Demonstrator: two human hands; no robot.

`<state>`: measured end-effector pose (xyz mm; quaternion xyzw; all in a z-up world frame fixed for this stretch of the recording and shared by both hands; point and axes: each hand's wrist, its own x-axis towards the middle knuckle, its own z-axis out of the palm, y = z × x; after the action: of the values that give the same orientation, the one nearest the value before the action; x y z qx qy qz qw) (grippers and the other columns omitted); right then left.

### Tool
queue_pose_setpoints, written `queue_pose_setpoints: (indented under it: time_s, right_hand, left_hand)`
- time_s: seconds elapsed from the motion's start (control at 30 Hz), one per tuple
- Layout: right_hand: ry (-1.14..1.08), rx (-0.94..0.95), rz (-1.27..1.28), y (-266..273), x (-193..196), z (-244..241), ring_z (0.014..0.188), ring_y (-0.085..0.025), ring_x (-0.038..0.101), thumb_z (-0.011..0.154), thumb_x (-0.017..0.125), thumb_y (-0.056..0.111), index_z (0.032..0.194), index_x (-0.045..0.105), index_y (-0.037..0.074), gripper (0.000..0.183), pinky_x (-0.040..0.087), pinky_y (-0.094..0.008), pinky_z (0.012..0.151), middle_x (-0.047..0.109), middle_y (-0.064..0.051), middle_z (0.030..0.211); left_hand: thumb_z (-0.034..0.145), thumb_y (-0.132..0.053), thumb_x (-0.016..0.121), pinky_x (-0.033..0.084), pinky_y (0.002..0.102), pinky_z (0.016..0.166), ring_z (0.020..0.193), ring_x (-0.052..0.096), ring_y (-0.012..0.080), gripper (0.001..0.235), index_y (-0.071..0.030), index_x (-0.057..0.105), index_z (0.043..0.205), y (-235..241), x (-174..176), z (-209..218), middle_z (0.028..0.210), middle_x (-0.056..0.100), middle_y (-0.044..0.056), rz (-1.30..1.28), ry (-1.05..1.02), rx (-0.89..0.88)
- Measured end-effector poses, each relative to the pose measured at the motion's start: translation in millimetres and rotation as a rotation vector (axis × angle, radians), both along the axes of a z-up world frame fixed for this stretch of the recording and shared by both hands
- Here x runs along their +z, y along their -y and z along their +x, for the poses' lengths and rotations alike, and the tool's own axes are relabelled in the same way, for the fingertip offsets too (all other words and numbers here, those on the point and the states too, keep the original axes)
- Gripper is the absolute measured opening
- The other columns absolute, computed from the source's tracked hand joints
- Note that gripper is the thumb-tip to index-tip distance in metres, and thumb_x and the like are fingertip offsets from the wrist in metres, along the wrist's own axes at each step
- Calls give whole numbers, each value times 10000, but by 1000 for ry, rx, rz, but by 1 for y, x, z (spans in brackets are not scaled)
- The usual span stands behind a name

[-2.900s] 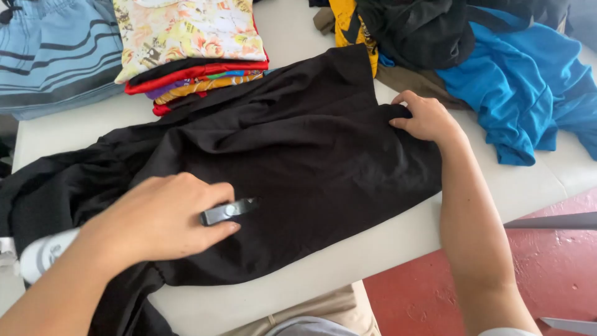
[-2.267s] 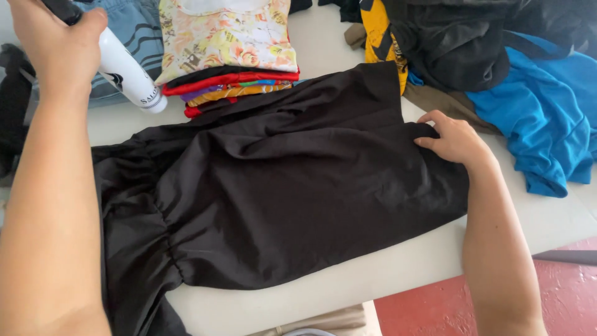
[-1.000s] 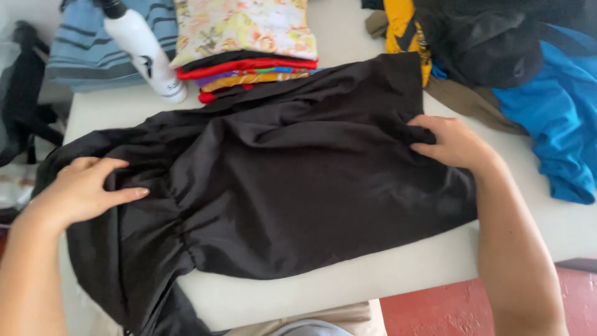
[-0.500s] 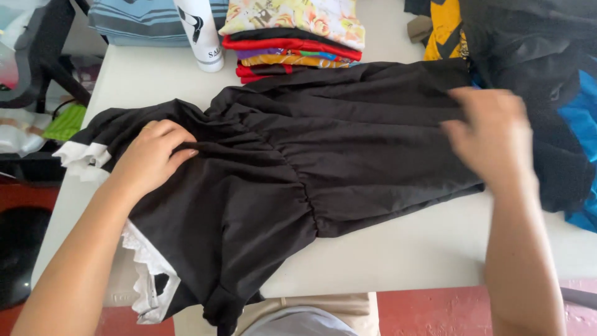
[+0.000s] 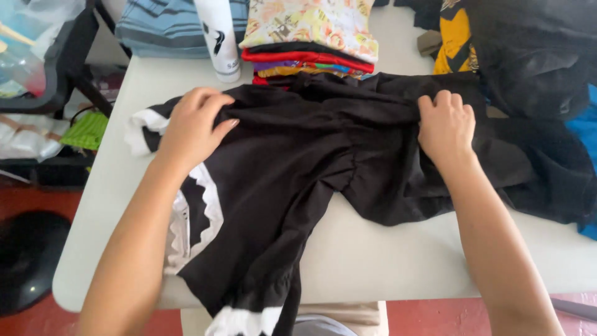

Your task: Spraying, smoothing, and folding a black garment with white trim on a table.

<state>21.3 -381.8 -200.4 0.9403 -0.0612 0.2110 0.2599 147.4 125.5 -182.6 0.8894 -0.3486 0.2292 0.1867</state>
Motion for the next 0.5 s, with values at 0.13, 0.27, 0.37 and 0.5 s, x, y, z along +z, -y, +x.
queue_pose_setpoints:
  time_s: [0.13, 0.27, 0.37, 0.5]
  right_hand:
    - [126, 245, 37, -88, 47, -30, 1039, -257, 624, 766, 852, 390, 1266, 672, 272, 544, 537, -378, 764, 584, -7, 1071]
    - [-408, 617, 687, -168, 81, -49, 1062, -344, 620, 783, 843, 372, 1347, 635, 169, 635, 564, -436, 873, 605, -119, 1083]
    - [-587, 618, 637, -164, 68, -46, 1088, -340, 610, 705, 869, 250, 1295, 663, 171, 630, 580, -431, 907, 610, -114, 1095]
    - [-328, 546, 321, -110, 37, -43, 1122, -272, 615, 829, 667, 54, 1106, 687, 201, 314, 542, -370, 832, 632, -48, 1115]
  left_hand:
    - [863, -344, 820, 482, 524, 1034, 1236, 581, 461, 508, -82, 676, 1275, -25, 80, -60, 1273, 591, 183, -26, -354, 28]
    - [784, -388, 829, 489, 569, 1056, 1247, 603, 499, 637, -127, 656, 1340, -42, 78, -54, 1259, 659, 268, 301, -757, 268]
    - [870, -357, 750, 573, 519, 924, 1098, 712, 375, 349, -219, 707, 1188, -48, 30, -23, 1106, 753, 135, 385, -559, 301]
    - [955, -272, 783, 619, 437, 729, 876, 719, 272, 260, -273, 646, 1177, -49, -13, -9, 1076, 565, -45, 175, 106, 390]
